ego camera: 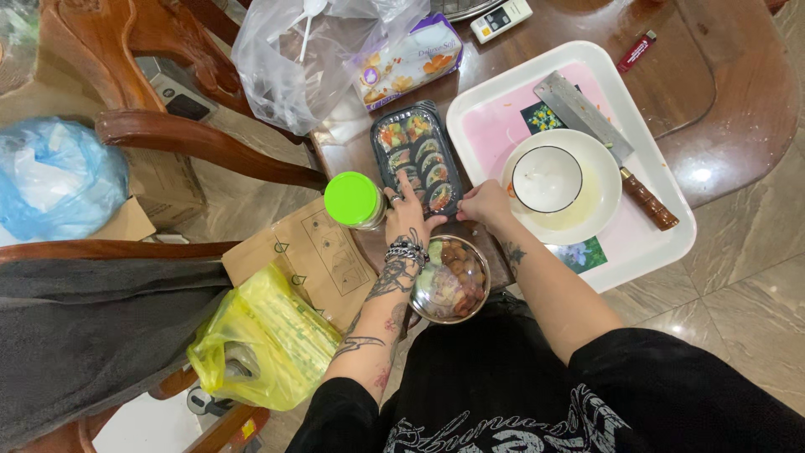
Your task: The person transfers fried food items from a strainer into a bowl using chopsticks, then retrieves a plastic lid to cover the bowl. They sprinkle seasoning from a jar onto the food, place the lid on the bowl, and carry both the bowl and the jar to a dining table where they arrange them next to a container of sushi.
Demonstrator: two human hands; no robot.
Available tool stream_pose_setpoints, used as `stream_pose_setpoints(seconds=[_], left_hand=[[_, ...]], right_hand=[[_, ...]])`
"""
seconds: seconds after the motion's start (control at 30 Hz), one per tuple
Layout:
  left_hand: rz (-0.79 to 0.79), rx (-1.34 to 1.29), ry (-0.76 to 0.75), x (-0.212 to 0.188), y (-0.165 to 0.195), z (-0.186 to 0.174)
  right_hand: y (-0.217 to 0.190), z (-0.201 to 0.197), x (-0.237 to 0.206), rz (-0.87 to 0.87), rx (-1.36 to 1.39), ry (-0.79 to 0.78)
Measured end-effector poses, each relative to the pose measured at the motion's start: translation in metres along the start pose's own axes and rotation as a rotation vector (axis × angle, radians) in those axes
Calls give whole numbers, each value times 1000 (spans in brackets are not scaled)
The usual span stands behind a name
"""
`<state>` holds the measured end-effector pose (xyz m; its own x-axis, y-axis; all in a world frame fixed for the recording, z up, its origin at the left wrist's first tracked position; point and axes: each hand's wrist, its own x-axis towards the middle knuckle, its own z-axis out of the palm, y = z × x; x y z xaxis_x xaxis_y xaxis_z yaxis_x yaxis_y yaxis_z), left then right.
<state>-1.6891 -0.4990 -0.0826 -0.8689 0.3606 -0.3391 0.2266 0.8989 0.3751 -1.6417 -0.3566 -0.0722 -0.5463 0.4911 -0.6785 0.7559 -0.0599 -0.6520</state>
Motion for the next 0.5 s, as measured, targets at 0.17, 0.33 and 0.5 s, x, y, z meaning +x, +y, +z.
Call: stream_pose_setpoints(seconds=[0.17, 0.33, 0.5], left_hand=[[-73, -61, -6, -2, 19, -17], [-117, 6, -78, 2, 31, -39], [-191, -16, -204, 11, 41, -49]], right_hand=[[5, 0, 2, -23, 149, -40], [16, -2, 2, -10, 346, -142], [26, 8, 7, -109, 338, -113]])
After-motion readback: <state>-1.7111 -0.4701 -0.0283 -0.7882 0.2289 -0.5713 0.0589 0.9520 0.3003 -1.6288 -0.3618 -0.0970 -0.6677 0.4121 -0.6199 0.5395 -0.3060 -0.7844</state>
